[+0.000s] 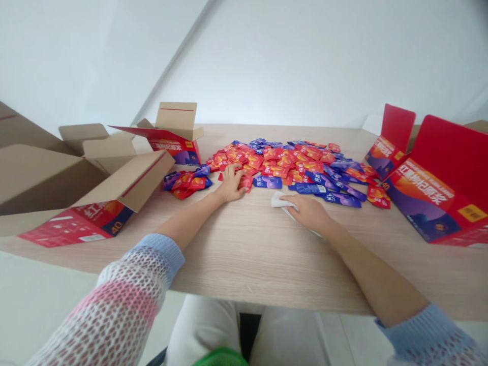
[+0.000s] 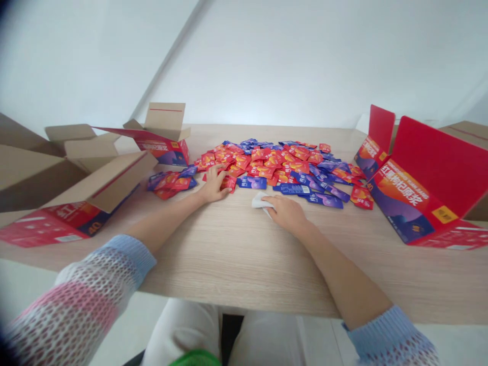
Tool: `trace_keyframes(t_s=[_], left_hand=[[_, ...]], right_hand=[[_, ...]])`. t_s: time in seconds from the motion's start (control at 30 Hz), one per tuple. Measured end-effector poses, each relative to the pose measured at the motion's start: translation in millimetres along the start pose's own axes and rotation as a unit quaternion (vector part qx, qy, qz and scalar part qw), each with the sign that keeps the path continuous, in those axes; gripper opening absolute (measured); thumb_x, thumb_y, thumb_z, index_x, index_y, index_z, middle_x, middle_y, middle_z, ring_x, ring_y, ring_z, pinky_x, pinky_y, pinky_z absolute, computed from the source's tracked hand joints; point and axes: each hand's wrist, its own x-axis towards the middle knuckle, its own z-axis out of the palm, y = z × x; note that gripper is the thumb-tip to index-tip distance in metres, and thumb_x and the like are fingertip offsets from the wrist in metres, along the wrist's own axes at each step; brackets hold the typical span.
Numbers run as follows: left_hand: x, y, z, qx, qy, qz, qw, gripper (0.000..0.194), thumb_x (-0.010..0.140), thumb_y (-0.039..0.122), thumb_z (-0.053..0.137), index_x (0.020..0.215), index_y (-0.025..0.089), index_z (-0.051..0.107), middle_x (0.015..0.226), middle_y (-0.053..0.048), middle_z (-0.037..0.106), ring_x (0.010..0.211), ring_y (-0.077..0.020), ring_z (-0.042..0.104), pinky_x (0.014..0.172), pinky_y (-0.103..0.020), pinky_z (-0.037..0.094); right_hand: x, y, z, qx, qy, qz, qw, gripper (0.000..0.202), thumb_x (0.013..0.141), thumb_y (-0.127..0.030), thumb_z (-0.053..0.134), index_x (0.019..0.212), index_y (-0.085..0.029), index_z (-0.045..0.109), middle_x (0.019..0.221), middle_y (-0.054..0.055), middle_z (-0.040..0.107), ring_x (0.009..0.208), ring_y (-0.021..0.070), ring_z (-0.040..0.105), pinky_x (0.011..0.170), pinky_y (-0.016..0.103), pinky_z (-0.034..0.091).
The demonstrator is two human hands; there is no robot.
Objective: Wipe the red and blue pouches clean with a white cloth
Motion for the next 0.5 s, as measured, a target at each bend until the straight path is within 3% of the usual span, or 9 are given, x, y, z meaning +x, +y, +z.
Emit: trace_keyframes(t_s=[0.13, 0.2, 0.33, 0.43, 0.5], left_hand=[[-17, 14, -21.7, -0.052, 0.008, 0.067, 0.996, 0.018, 0.081, 0.019, 0.047, 0.098, 0.017, 0.055, 0.115, -0.013, 0.058, 0.112, -0.0263, 0.05, 0.101, -0.045, 0.03], [-26, 25, -25.2, -0.075, 0.004, 0.079, 0.994, 0.016, 0.08, 0.014, 0.044, 0.092, 0.019, 0.053, 0.111, -0.011, 0.061, 0.11, -0.0245, 0.051, 0.099, -0.043, 0.031], [-32, 54, -27.4, -0.13, -0.019, 0.115, 0.985, 0.013, 0.086, 0.021, 0.045, 0.092, 0.021, 0.057, 0.105, -0.011, 0.064, 0.106, -0.0243, 0.054, 0.101, -0.043, 0.03], [-21, 71, -37.9, -0.17, -0.036, 0.115, 0.978, 0.021, 0.088, 0.028, 0.049, 0.101, 0.022, 0.065, 0.099, -0.01, 0.067, 0.1, -0.0256, 0.057, 0.103, -0.045, 0.029], [-8, 76, -46.7, -0.214, -0.084, 0.117, 0.966, 0.023, 0.085, 0.029, 0.055, 0.102, 0.024, 0.069, 0.096, -0.009, 0.069, 0.095, -0.0252, 0.06, 0.102, -0.043, 0.032]], right_hand=[[4, 6, 3, 0.022, 0.009, -0.012, 1.0, 0.039, 0.093, -0.033, 0.048, 0.129, -0.027, 0.063, 0.128, 0.005, 0.065, 0.109, 0.0252, 0.065, 0.089, 0.038, 0.05], [6, 8, 4, 0.035, 0.017, -0.009, 0.999, 0.038, 0.092, -0.033, 0.05, 0.127, -0.028, 0.064, 0.128, 0.004, 0.066, 0.109, 0.0247, 0.065, 0.09, 0.037, 0.05], [11, 8, 2, 0.044, 0.04, 0.006, 0.998, 0.036, 0.091, -0.033, 0.052, 0.124, -0.029, 0.066, 0.124, 0.002, 0.068, 0.109, 0.0228, 0.065, 0.091, 0.035, 0.049], [12, 8, 1, 0.043, 0.065, -0.004, 0.997, 0.036, 0.09, -0.033, 0.054, 0.124, -0.03, 0.066, 0.122, 0.001, 0.069, 0.107, 0.0216, 0.066, 0.089, 0.033, 0.05], [12, 8, 1, 0.044, 0.084, -0.014, 0.995, 0.036, 0.091, -0.032, 0.054, 0.124, -0.029, 0.066, 0.121, 0.001, 0.07, 0.106, 0.0208, 0.066, 0.089, 0.032, 0.05]])
